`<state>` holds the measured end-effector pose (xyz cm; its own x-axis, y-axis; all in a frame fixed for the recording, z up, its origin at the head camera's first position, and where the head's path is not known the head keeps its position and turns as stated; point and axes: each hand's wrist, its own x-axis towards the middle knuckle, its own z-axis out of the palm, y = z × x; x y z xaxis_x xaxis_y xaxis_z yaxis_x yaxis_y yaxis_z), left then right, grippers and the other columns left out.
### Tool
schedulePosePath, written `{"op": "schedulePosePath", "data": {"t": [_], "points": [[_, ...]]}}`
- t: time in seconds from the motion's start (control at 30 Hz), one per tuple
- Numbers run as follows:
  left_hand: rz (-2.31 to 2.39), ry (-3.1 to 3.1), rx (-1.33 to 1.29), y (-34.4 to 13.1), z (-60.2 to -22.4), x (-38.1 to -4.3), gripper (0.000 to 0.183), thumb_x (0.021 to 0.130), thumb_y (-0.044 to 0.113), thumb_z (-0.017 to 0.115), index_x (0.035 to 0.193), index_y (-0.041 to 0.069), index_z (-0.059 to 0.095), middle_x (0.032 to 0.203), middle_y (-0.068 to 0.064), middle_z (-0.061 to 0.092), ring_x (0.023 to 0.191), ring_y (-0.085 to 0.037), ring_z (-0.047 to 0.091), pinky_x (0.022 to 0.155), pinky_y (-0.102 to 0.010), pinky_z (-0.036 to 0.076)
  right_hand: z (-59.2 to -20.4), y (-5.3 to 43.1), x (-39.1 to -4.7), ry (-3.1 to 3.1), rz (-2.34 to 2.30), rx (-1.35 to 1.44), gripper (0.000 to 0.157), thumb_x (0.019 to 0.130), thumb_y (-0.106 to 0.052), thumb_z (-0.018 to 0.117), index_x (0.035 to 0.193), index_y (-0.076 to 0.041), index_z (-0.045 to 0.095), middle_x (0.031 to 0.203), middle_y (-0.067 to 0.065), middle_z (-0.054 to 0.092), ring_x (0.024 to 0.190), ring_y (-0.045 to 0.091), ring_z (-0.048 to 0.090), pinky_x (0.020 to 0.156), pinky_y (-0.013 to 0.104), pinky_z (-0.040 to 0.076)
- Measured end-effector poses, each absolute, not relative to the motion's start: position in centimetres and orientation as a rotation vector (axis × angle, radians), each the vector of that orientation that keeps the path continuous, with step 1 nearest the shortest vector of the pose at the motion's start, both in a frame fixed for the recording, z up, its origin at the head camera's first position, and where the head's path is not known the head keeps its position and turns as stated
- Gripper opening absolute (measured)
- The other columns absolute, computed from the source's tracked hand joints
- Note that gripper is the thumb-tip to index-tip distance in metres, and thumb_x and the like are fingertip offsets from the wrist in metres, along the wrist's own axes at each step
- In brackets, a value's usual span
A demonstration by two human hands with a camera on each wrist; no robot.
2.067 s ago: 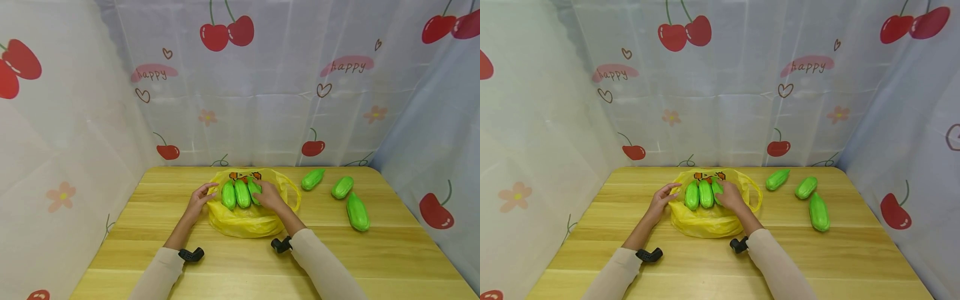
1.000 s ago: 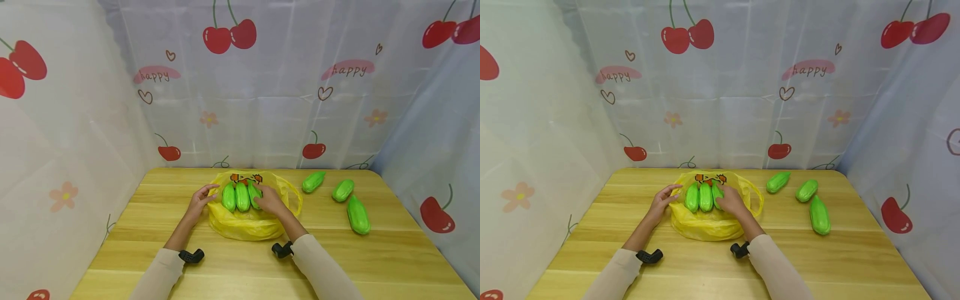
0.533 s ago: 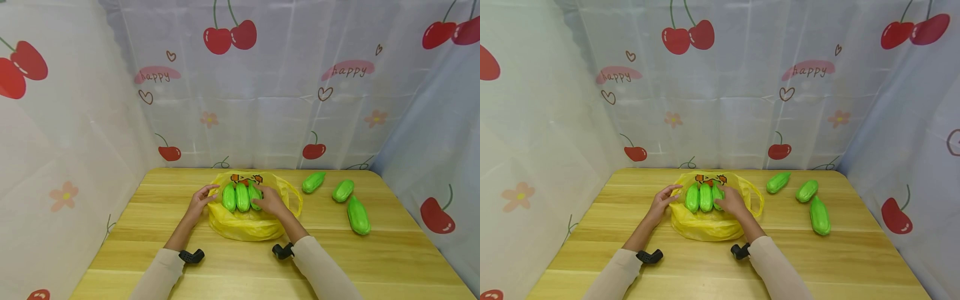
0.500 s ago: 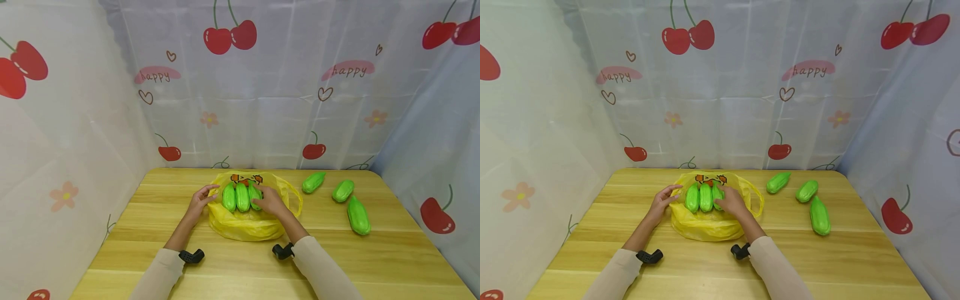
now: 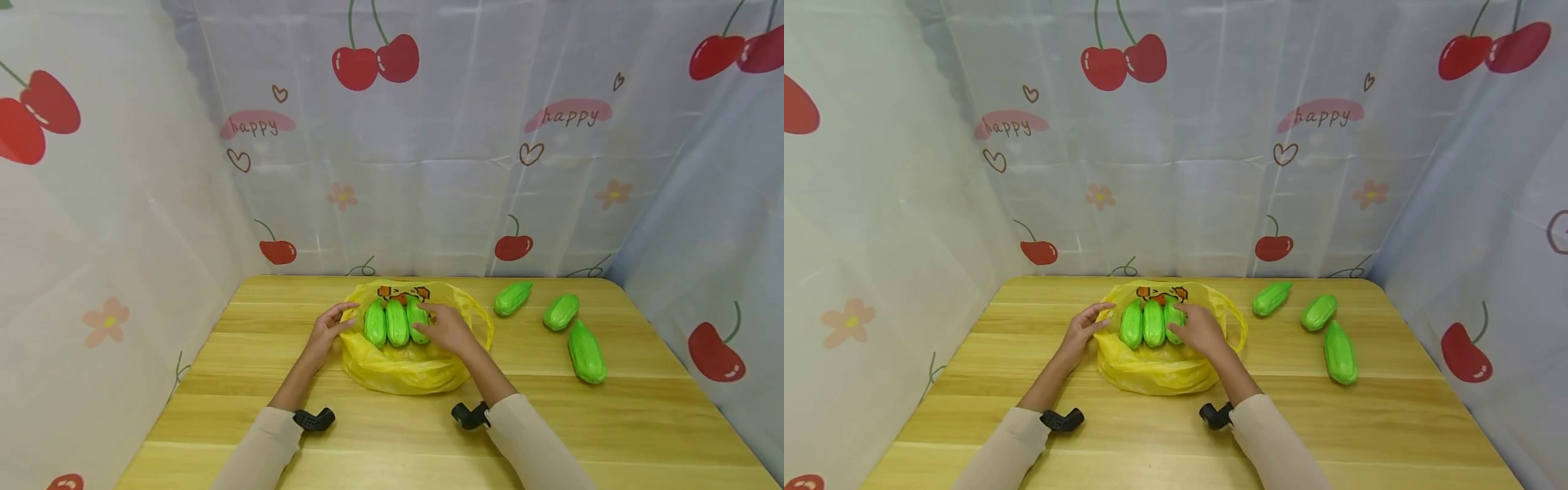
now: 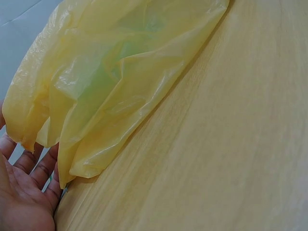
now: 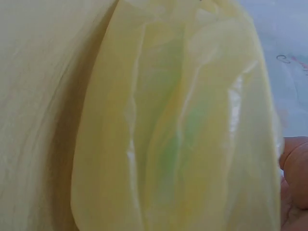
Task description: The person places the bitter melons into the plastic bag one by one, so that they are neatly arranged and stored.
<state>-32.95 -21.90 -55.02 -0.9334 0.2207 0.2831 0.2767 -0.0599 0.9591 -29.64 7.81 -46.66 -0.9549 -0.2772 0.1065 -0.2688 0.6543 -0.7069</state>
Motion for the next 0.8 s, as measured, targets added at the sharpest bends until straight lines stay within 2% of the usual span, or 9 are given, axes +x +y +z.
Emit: {"op": "schedulePosePath", "data": {"t": [0.27,0.57,0.8], "points": [[-2.183,-2.123,-0.565,-21.8,-55.1,-33.0,0.04,0.101,0.01,0.063,0.137,-0.005,0.057,0.146,-0.023,0.049,0.147,-0.028,0.034,0.123,-0.044,0.018,-45.2,8.5,-28.1,2.9,-1.274,-0.535,0.043,0.096,-0.021,0.072,0.135,-0.003,0.065,0.136,0.017,0.063,0.117,0.041,0.063,0.09,0.052,0.055],[-2.191,-2.119,-0.565,-21.7,-55.1,-33.0,0.041,0.1,0.011,0.065,0.137,-0.005,0.058,0.147,-0.023,0.049,0.147,-0.029,0.034,0.124,-0.042,0.016,-44.0,9.9,-26.6,2.888,-1.356,-0.586,0.042,0.099,-0.034,0.067,0.134,-0.011,0.067,0.135,0.011,0.065,0.117,0.04,0.063,0.091,0.053,0.055],[-2.185,-2.121,-0.572,-21.8,-55.0,-33.0,0.043,0.1,0.01,0.064,0.138,-0.008,0.055,0.147,-0.025,0.048,0.147,-0.031,0.033,0.123,-0.045,0.016,-43.5,11.2,-25.9,2.921,-1.338,-0.624,0.044,0.098,-0.033,0.069,0.135,-0.009,0.066,0.131,0.015,0.067,0.114,0.042,0.064,0.09,0.054,0.055]]}}
